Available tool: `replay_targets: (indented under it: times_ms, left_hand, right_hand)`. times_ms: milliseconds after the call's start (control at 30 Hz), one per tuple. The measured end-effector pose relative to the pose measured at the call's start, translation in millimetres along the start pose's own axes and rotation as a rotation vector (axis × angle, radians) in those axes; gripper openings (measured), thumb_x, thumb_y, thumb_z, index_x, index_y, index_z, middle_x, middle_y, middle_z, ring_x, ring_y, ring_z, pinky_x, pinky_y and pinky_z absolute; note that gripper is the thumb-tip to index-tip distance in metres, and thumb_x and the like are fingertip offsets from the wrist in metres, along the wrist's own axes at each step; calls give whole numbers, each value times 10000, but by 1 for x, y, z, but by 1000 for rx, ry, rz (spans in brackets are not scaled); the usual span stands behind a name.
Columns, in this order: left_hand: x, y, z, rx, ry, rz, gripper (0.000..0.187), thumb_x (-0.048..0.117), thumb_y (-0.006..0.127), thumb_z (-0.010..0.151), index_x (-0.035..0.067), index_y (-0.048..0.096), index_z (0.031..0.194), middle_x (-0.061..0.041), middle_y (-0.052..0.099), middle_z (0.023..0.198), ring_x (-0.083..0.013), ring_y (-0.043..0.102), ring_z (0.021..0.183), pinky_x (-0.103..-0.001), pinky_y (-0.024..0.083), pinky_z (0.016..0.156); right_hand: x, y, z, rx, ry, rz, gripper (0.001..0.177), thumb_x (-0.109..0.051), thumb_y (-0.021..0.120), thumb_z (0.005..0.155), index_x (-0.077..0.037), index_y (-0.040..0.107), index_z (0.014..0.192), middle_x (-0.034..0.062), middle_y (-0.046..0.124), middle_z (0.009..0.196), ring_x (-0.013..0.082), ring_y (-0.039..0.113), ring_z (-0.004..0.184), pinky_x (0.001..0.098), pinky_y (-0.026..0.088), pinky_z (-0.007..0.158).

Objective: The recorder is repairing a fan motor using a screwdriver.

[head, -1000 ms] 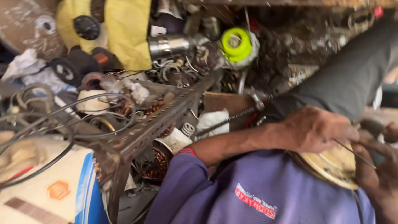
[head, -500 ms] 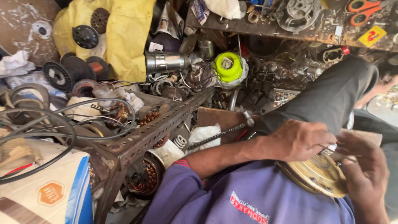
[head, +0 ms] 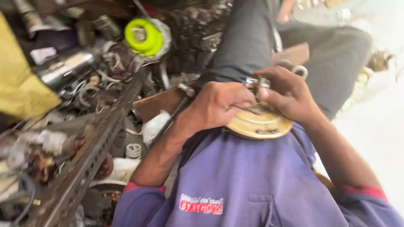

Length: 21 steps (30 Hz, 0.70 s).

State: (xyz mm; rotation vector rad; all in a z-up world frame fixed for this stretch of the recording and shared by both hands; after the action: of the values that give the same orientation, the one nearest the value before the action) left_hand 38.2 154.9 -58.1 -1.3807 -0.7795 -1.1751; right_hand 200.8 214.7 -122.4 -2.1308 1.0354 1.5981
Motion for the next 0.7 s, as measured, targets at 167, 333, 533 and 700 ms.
replay_targets:
  times_ms: [167, 333, 533, 700]
  left_hand:
    - [7, -7, 11, 83, -101, 2, 186, 6, 700, 924, 73, 698, 1098, -113, 712, 998, -297, 749, 897, -374, 596, 757]
    - [3, -2, 19, 70, -112, 27, 185, 15, 759, 920, 77, 716, 1089, -104, 717, 964, -286, 751, 879, -356, 598, 744]
    - [14, -3, 23, 110, -12, 13, 197, 9, 721, 945, 84, 648, 1111, -111, 722, 1065, -275, 758, 946, -335, 629, 805]
    - [4, 1, 17, 51, -89, 41, 168, 42, 745, 961, 83, 652, 1095, -107, 726, 952, -261, 749, 838, -360, 602, 706]
  right_hand:
    - [9, -9, -2, 81, -24, -50, 329, -100, 680, 1035, 21, 631, 1337, 65, 691, 1219, 130, 662, 1144, 311, 546, 1024]
    - [2, -2, -1, -37, 112, 191, 404, -90, 623, 1057, 30, 586, 1442, 83, 696, 1280, 137, 647, 1187, 320, 521, 1068]
    - [-1, 7, 1, -217, 64, 286, 573, 16, 695, 953, 16, 496, 1491, 90, 637, 1377, 162, 605, 1287, 352, 503, 1136]
    - [5, 5, 0, -217, 67, 341, 579, 22, 731, 943, 20, 532, 1487, 99, 636, 1378, 171, 610, 1299, 364, 496, 1158]
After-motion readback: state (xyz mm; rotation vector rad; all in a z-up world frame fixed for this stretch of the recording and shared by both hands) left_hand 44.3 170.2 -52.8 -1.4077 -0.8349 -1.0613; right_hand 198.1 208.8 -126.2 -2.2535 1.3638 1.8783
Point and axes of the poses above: each hand's wrist, its own z-axis towards the middle knuckle, its own y-axis out of the palm, x = y × z, the point moved 8 cm from there along z, towards the middle knuckle
